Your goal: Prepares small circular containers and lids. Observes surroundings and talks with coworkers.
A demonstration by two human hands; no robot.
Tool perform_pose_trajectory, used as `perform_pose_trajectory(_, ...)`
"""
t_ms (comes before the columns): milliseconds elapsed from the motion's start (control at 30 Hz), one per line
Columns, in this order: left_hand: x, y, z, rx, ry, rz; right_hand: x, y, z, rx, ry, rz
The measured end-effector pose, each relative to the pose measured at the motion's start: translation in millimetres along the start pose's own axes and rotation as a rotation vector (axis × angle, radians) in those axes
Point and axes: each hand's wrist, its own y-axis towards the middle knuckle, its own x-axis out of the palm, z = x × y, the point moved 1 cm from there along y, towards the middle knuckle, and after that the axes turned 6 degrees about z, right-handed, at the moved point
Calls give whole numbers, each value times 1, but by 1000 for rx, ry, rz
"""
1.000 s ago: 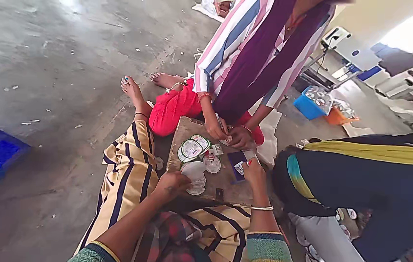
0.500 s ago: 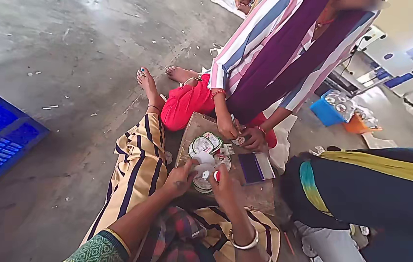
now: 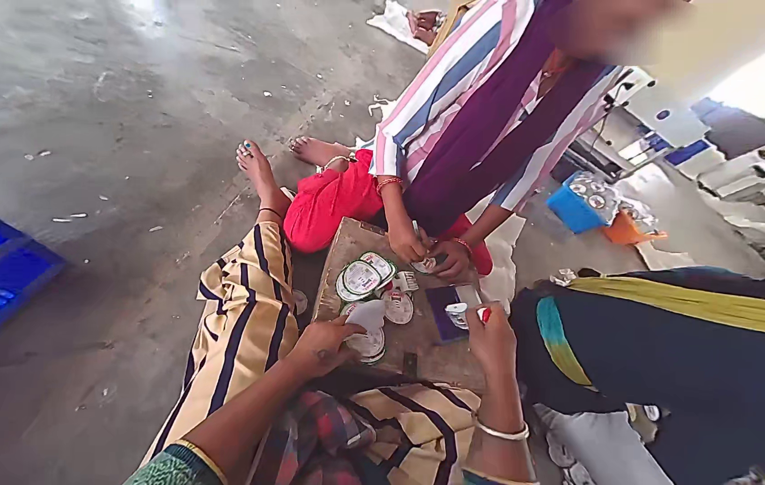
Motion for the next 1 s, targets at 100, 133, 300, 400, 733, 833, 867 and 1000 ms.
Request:
perform_pose_trajectory(100, 4, 1, -2, 50, 16, 52, 1, 35, 27, 108, -109, -49)
perform_pose_trajectory(133, 5, 0, -3, 68, 19, 70, 3, 40, 31, 119, -127, -70)
perform_pose_trajectory(300, 7, 0, -3, 64, 53, 53, 40, 43, 29, 141, -270, -160)
perform_pose_trajectory(400, 2, 0, 0, 50, 39, 37, 38, 43, 28, 159, -267, -183)
perform_pose_trajectory(733, 9, 1, -6, -99, -86, 197, 39, -55, -31, -341, 109, -301)
perform_pose_trajectory(833, 7, 1, -5, -153, -122, 188, 47, -63, -49, -440, 19, -378)
perform_pose_trajectory(867, 6, 0, -4, -165, -127, 187, 50, -64, -55, -447, -29, -414)
perform_pose_trajectory(1000, 8, 0, -6, -114, -140, 214, 75, -75, -71, -381, -238, -534)
